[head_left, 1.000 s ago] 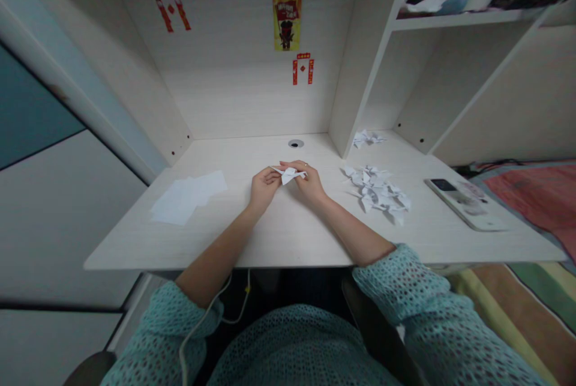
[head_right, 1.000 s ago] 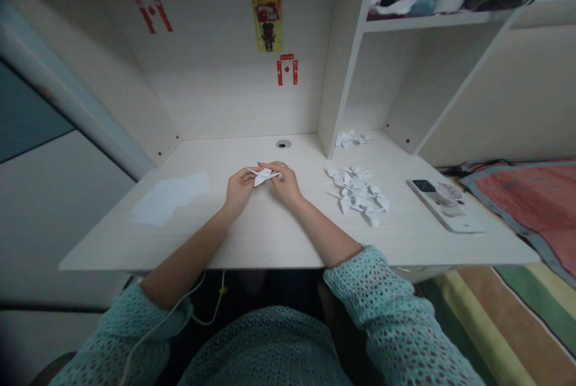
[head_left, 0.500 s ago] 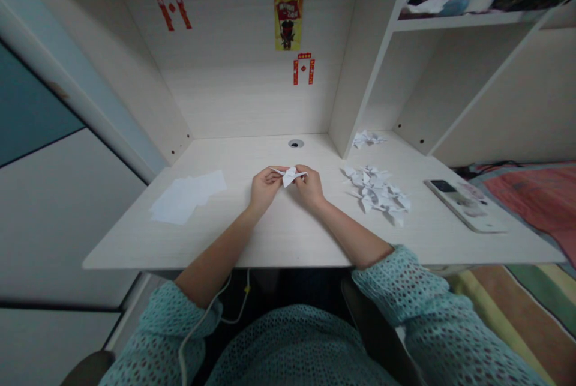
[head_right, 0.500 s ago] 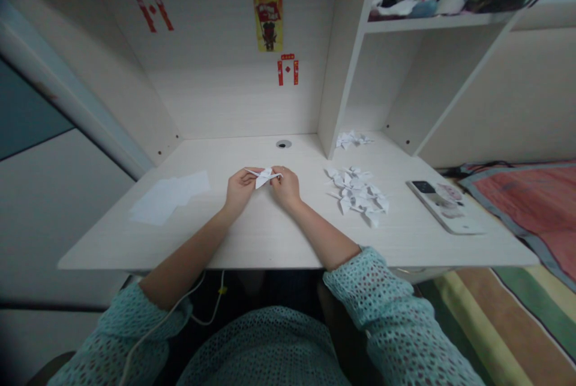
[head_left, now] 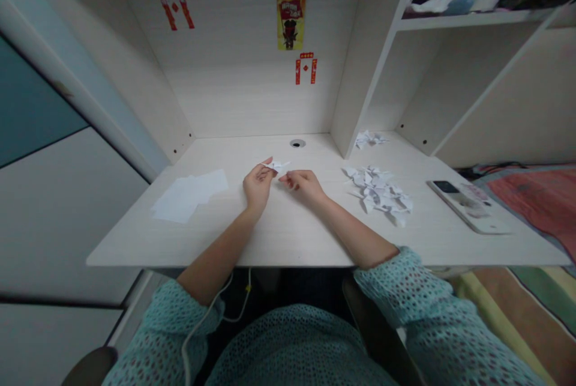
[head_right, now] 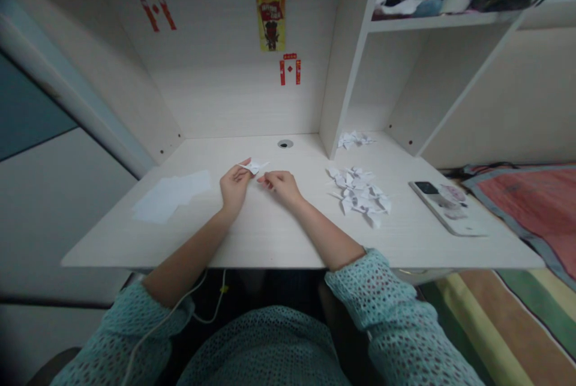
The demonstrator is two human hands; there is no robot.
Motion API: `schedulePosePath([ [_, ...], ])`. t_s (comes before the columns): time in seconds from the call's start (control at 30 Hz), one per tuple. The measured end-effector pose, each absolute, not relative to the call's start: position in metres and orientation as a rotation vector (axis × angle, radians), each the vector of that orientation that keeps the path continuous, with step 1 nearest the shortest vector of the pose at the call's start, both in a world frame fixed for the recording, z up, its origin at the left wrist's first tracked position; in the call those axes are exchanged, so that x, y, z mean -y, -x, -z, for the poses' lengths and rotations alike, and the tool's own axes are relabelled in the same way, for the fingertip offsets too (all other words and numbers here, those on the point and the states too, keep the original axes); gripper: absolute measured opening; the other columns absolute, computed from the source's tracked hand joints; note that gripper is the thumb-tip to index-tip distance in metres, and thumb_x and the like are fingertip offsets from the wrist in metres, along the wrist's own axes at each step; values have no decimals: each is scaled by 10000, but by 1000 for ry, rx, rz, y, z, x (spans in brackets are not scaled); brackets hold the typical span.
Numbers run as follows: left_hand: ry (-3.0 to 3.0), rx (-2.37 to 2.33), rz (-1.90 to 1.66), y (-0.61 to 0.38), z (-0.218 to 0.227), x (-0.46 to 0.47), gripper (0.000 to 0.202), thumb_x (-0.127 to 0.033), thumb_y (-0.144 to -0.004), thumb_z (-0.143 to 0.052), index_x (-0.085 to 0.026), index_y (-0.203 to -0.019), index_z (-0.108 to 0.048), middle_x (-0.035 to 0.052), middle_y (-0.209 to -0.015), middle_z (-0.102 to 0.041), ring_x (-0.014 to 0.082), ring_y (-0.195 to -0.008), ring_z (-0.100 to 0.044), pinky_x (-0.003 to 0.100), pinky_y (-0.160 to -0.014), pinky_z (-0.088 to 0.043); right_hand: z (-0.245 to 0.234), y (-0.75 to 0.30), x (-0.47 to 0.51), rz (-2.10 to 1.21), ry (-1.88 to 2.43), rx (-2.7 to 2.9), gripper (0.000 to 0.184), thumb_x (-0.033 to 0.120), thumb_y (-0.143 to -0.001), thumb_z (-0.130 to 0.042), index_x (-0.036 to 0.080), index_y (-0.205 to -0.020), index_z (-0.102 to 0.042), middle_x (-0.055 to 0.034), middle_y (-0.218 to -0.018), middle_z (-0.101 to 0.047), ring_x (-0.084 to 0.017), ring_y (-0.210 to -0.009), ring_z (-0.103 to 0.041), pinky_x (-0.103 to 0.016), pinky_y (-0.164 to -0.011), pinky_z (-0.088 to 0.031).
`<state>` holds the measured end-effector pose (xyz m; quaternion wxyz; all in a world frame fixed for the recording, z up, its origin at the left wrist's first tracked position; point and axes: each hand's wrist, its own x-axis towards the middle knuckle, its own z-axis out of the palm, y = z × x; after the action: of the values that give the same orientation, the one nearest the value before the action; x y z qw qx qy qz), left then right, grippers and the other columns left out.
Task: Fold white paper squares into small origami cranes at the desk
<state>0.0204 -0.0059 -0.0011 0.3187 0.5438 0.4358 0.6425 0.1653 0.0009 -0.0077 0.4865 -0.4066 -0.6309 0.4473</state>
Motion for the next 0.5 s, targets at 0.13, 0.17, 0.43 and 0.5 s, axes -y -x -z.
schedulePosePath([
  [0.13,-1505,-1248,-1653,-21,1,11,316,-191,-712,-630,-232,-1021,-681,15,-817,-699,146,-745,-644,259,-731,-481,-1,-164,3,-1313,930,1385,567,663,-748,-480,145,-666,-697,-63,-608,-640,-119,-523,-507,-241,-495,-353],
  [0.17,-1538,-1281,-1635,-21,1,12,309,-195,-717,-634,-250,-1017,-684,10,-824,-702,153,-758,-647,262,-735,-478,-3,-163,4,-1308,929,1394,560,671,-729,-504,150,-634,-685,-57,-590,-630,-117,-515,-498,-243,-496,-354],
  [0.43,-1714,-1424,-1534,-19,1,13,224,-218,-752,-619,-281,-953,-696,3,-869,-708,169,-769,-649,267,-734,-461,-3,-164,6,-1199,910,1460,405,566,-662,-652,174,-558,-635,-8,-542,-578,-109,-510,-470,-240,-502,-349],
  [0.5,-1752,-1422,-1520,-19,2,13,223,-219,-762,-606,-282,-959,-691,4,-862,-706,169,-761,-646,262,-716,-459,-2,-164,5,-1199,894,1446,372,533,-661,-668,176,-562,-631,-2,-542,-572,-108,-518,-474,-237,-510,-352],
])
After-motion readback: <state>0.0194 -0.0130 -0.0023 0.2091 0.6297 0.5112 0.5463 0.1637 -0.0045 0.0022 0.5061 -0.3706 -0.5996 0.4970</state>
